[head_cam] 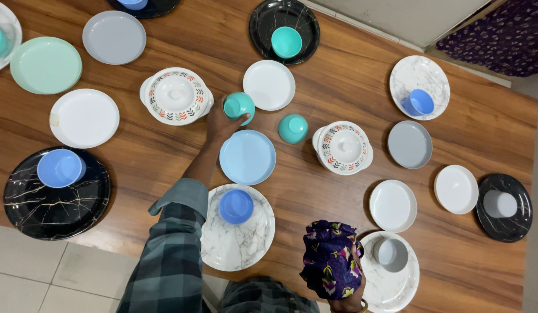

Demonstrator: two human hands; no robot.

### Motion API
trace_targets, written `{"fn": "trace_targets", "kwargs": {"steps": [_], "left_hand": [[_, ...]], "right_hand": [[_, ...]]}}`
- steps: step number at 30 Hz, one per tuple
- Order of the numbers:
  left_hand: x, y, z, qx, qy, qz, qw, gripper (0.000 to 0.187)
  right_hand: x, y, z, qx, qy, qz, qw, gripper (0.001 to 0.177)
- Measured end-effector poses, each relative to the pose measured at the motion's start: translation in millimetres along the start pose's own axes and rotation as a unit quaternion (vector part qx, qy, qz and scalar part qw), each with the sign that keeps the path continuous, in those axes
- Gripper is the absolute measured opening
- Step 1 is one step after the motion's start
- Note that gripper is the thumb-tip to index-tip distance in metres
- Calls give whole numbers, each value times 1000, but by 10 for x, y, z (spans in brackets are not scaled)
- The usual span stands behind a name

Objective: The person wipes individual bowls, plates, and cups with a cloth and sorts them into a basket or places them onto a wooden table.

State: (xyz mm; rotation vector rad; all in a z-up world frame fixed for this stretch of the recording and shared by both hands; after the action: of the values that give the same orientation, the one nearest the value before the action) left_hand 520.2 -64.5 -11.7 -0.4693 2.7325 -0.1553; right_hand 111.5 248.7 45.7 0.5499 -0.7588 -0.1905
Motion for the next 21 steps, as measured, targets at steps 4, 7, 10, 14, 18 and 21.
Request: {"fn": "trace_targets", "kwargs": {"steps": [4,7,10,14,18,21], "left_hand": [[-55,-18,146,-76,-42,21,996,76],[-21,-42,237,-37,-139,32,989,90],[102,-4,437,-83,-172,53,980,95],[195,17,496,-45,-230,8,972,98],[188,94,484,-48,-238,-13,970,99],[217,140,481,-16,-237,-1,971,89]], "right_hand": [[-42,5,-1,-17,3,-45,999,52],[76,16,23,-14,6,11,1000,53],[98,8,12,1,10,2,1000,54],[104,12,-5,-5,10,15,1000,54],[60,7,-1,-6,2,-8,1000,54],[63,14,-6,-8,-12,7,1000,53]]}}
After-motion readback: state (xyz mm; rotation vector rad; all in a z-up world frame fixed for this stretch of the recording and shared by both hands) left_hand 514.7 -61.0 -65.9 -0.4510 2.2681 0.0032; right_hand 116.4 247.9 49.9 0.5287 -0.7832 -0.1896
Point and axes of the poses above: each hand's wrist, its own y-axis away from the middle knuckle, its own x-axis out of the palm, z = x × y, the point moved 7 cm from there along -y, towards the middle knuckle, and after that the axes turned 5 degrees about y, right-handed, at the moved point
